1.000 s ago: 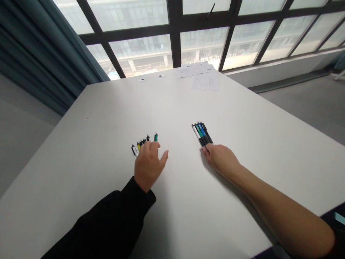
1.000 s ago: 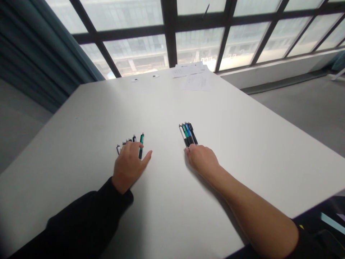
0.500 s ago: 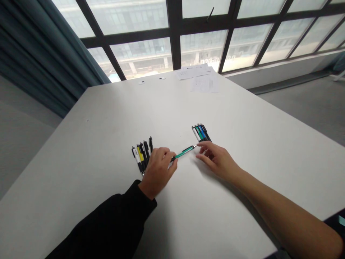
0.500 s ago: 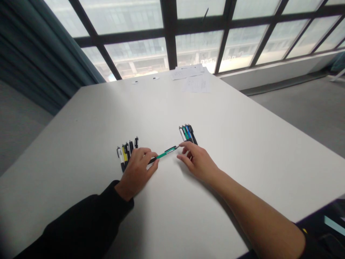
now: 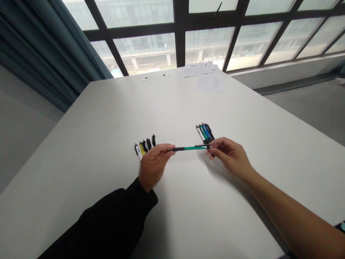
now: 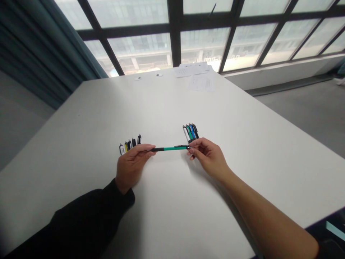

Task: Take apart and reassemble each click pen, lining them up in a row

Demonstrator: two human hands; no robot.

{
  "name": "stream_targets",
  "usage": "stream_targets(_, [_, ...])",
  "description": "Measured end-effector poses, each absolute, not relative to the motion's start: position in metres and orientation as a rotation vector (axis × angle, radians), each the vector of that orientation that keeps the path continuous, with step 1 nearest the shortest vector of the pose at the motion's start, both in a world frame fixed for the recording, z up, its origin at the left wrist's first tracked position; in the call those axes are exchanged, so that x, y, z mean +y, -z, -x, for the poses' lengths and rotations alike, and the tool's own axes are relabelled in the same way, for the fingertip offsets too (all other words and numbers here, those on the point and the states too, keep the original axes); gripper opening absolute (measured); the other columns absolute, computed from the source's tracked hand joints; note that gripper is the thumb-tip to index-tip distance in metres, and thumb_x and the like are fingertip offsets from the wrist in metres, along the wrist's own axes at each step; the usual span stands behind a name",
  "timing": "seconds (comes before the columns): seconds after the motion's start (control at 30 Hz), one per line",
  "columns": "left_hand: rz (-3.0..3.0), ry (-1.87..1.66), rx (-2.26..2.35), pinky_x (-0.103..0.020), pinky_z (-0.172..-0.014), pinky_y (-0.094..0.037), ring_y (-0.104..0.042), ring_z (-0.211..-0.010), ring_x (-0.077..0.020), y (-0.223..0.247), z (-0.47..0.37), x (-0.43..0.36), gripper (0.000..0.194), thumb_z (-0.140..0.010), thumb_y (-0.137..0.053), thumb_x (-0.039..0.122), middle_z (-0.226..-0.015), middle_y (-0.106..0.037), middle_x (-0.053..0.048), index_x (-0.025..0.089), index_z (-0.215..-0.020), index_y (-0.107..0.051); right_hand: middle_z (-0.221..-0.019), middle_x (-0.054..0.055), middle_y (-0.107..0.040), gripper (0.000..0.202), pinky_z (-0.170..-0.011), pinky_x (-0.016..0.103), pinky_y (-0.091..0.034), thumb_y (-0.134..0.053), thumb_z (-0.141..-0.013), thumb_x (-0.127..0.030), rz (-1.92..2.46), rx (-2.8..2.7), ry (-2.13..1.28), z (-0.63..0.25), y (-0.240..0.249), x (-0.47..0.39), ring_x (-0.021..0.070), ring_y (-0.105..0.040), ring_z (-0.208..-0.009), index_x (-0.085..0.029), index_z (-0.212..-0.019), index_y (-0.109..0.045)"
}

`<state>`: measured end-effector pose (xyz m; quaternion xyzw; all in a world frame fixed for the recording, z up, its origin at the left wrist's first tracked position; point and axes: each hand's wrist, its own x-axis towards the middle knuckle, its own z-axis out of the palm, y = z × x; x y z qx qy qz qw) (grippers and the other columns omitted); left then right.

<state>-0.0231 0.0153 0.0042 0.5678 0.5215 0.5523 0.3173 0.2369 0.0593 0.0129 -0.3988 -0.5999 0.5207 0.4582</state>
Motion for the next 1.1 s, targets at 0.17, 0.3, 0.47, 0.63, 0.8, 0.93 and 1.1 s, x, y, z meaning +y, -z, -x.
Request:
stream_targets(0.17, [-1.484,-1.399,1.344,-0.026,-0.07,-0.059,-0.072,-0.07,-0.0144,-0.006,0.024,0.014,0.018,-0.093,-0.067,0.032,-0.082,-0.077,-0.004,0.016,-0.098,-0.074,-0.072,0.002,-0.068,0.034,-0.057,0.028,-0.05,-0.072,-0.087,-0.049,1.035,-1.503,-1.269,-0.238,-0.015,0.056,0.0141,-0.061,-0.06,-0.016,-0.089,-0.065])
stream_targets(0.3, [-1.585,-1.259,1.415,-0.02,-0.045,-0.041,-0.051,-0.044,-0.0072,-0.004,0.027,0.011,0.037,-0.099,-0.057,0.04,-0.056,-0.062,0.002,0.015,-0.075,-0.071,-0.057,-0.002,-0.054,0.047,-0.051,0.026,-0.038,-0.057,-0.094,-0.059,1.177,-1.648,-1.203,-0.239,-0.018,0.053,0.011,-0.048,-0.05,-0.018,-0.073,-0.056])
stream_targets(0.47, [-1.582,-1.107,1.38,-0.02,-0.044,-0.037,-0.047,-0.042,-0.0066,-0.002,0.026,0.009,0.047,-0.1,-0.052,0.046,-0.052,-0.058,0.001,0.014,-0.068,-0.068,-0.054,-0.004,-0.049,0.05,-0.053,0.026,-0.035,-0.049,-0.098,-0.06,1.22,-1.695,-1.147,-0.241,-0.018,0.054,0.0113,-0.044,-0.05,-0.019,-0.069,-0.051])
stream_targets(0.63, [-1.412,-0.87,1.175,-0.021,-0.047,-0.042,-0.054,-0.047,-0.0092,-0.004,0.019,0.011,0.043,-0.096,-0.055,0.049,-0.06,-0.063,-0.002,0.012,-0.08,-0.071,-0.061,-0.003,-0.053,0.043,-0.055,0.026,-0.039,-0.051,-0.099,-0.055,1.162,-1.628,-1.179,-0.243,-0.016,0.06,0.012,-0.048,-0.054,-0.019,-0.075,-0.051])
stream_targets(0.8, [-1.088,-0.571,0.9,-0.023,-0.056,-0.048,-0.061,-0.059,-0.0114,-0.01,0.0,0.002,0.035,-0.082,-0.076,0.04,-0.083,-0.074,-0.008,0.013,-0.104,-0.072,-0.063,-0.002,-0.056,0.039,-0.057,0.026,-0.041,-0.05,-0.101,-0.051,1.115,-1.725,-1.178,-0.242,-0.016,0.057,0.0126,-0.051,-0.056,-0.018,-0.079,-0.055])
stream_targets(0.93, [-0.982,-0.409,0.749,-0.026,-0.071,-0.052,-0.068,-0.079,-0.0157,-0.014,-0.018,-0.011,0.031,-0.076,-0.083,0.029,-0.09,-0.075,-0.009,0.014,-0.102,-0.074,-0.067,0.0,-0.06,0.038,-0.062,0.025,-0.046,-0.049,-0.103,-0.044,0.938,-1.969,-1.271,-0.238,-0.021,0.045,0.0123,-0.056,-0.061,-0.017,-0.081,-0.062])
stream_targets(1.1, [-0.924,-0.755,0.797,-0.027,-0.066,-0.053,-0.065,-0.066,-0.0133,-0.006,-0.023,-0.009,0.028,-0.072,-0.086,0.029,-0.076,-0.072,-0.004,0.014,-0.083,-0.067,-0.075,0.002,-0.066,0.039,-0.062,0.024,-0.047,-0.046,-0.104,-0.047,0.862,-1.97,-1.476,-0.233,-0.025,0.036,0.0127,-0.06,-0.066,-0.015,-0.1,-0.068])
